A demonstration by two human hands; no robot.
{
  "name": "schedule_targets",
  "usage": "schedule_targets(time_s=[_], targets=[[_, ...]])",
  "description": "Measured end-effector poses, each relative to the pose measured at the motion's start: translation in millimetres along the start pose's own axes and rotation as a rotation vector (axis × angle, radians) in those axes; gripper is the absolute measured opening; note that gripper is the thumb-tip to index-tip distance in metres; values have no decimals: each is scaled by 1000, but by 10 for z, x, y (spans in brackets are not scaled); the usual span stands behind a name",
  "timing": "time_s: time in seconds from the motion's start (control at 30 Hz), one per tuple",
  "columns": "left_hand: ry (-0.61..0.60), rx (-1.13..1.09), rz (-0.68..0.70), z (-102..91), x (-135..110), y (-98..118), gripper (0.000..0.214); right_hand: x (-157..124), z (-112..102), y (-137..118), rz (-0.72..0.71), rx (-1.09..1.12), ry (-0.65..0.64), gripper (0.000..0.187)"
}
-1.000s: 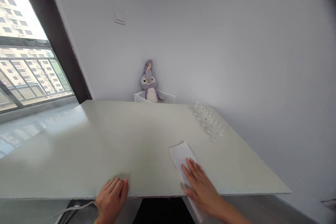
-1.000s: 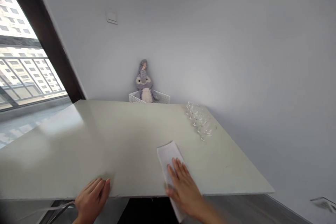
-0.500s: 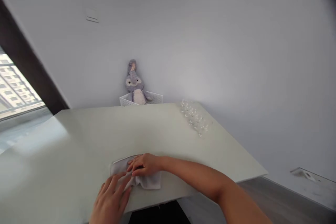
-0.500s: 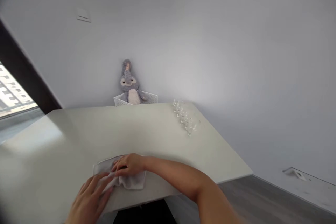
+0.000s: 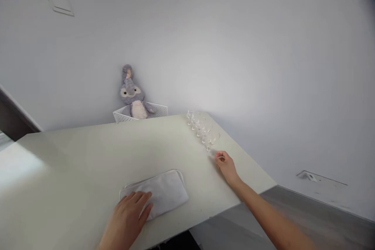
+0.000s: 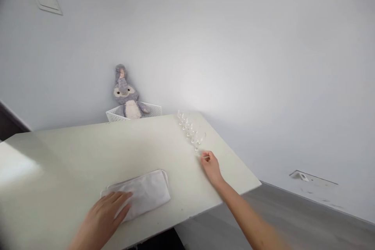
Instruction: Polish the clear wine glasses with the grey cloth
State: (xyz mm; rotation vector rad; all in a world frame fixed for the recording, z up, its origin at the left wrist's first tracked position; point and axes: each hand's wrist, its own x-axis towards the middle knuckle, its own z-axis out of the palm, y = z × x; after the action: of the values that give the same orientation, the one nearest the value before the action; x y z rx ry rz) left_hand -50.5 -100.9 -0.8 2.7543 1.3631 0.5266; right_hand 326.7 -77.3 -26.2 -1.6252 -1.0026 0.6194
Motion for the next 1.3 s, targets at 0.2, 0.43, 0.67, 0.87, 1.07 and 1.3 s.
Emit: schedule_targets(time_s=[0.2,0.43,0.67,0.87,1.07,1.3], targets=[[-124,-89,-56,-54,411,88,28,425,208,-28,62,82,-129,35],[-153,-566,-403,291,1014,62,36,231,902,-163,13,195,-311,32],[-11,-731,-582,660,1451,26,63,186,900,-187,120,323,63,27],[33,-880,-626,731,1645,-2,54,710,652,-175,253,317,205,41],[143,-953,-705,656,1618,-426,27,832,780,-259,327,322,25,24],[421,-878,-912,393,1441,-1603,29,470,1072,-301,268,305,-183,21]])
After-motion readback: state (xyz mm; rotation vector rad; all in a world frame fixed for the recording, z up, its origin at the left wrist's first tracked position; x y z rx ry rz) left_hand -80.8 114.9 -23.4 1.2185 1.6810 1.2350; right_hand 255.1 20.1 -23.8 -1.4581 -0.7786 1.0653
